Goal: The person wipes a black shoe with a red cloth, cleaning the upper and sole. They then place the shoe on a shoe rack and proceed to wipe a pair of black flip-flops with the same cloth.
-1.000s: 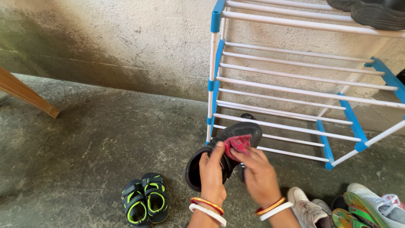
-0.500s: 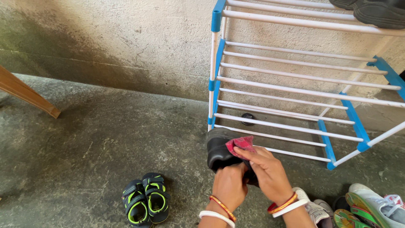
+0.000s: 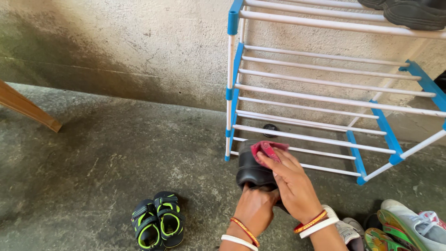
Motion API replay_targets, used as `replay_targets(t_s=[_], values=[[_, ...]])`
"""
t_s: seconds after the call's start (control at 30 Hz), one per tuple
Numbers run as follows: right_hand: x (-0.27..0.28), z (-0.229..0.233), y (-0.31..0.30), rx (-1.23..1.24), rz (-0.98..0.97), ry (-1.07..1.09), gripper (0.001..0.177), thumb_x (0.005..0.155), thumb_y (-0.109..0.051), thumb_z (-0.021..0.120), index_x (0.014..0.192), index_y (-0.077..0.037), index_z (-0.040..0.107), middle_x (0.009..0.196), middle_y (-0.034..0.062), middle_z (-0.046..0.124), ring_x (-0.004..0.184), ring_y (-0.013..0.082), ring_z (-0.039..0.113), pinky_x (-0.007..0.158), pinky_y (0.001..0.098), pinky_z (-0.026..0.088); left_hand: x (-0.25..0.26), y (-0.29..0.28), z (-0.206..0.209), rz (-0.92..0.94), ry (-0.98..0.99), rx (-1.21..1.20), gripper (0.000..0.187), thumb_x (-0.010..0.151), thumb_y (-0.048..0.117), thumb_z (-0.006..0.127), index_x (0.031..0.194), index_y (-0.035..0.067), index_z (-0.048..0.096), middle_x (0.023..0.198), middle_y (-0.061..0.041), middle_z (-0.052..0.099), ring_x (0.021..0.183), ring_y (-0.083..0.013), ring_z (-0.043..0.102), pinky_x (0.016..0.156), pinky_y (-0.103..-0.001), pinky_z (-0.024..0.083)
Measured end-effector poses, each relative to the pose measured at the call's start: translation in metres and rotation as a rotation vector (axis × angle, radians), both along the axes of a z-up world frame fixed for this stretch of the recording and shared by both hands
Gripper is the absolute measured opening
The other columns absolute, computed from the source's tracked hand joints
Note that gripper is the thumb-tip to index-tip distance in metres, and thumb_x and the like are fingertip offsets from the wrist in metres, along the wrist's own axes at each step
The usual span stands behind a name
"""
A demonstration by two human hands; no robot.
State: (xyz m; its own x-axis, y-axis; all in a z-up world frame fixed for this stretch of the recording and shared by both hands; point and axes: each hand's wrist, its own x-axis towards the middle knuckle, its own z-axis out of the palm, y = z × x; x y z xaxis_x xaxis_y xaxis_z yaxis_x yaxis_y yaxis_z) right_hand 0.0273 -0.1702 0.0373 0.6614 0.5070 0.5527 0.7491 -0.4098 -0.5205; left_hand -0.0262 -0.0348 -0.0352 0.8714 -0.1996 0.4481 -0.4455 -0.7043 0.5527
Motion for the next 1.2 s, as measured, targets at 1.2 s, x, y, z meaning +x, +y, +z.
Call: replay_targets(t_s=[1.2], values=[[0.056, -0.208, -0.094, -0.610, -0.270, 0.733, 0.043, 0.078, 0.001, 0.059, 0.103, -0.022, 0.084, 0.112, 0.0126, 0.077, 0.109, 0.0318, 0.072, 0.100, 0.0358, 0.052, 0.034, 0.028, -0.091, 0.775, 0.539, -0.820, 0.051, 0.080, 0.013, 0.083, 0.125, 0.004, 0.061, 0.101, -0.016, 0.074, 0.097, -0.0305, 0.071, 0.087, -0.039, 0.054]])
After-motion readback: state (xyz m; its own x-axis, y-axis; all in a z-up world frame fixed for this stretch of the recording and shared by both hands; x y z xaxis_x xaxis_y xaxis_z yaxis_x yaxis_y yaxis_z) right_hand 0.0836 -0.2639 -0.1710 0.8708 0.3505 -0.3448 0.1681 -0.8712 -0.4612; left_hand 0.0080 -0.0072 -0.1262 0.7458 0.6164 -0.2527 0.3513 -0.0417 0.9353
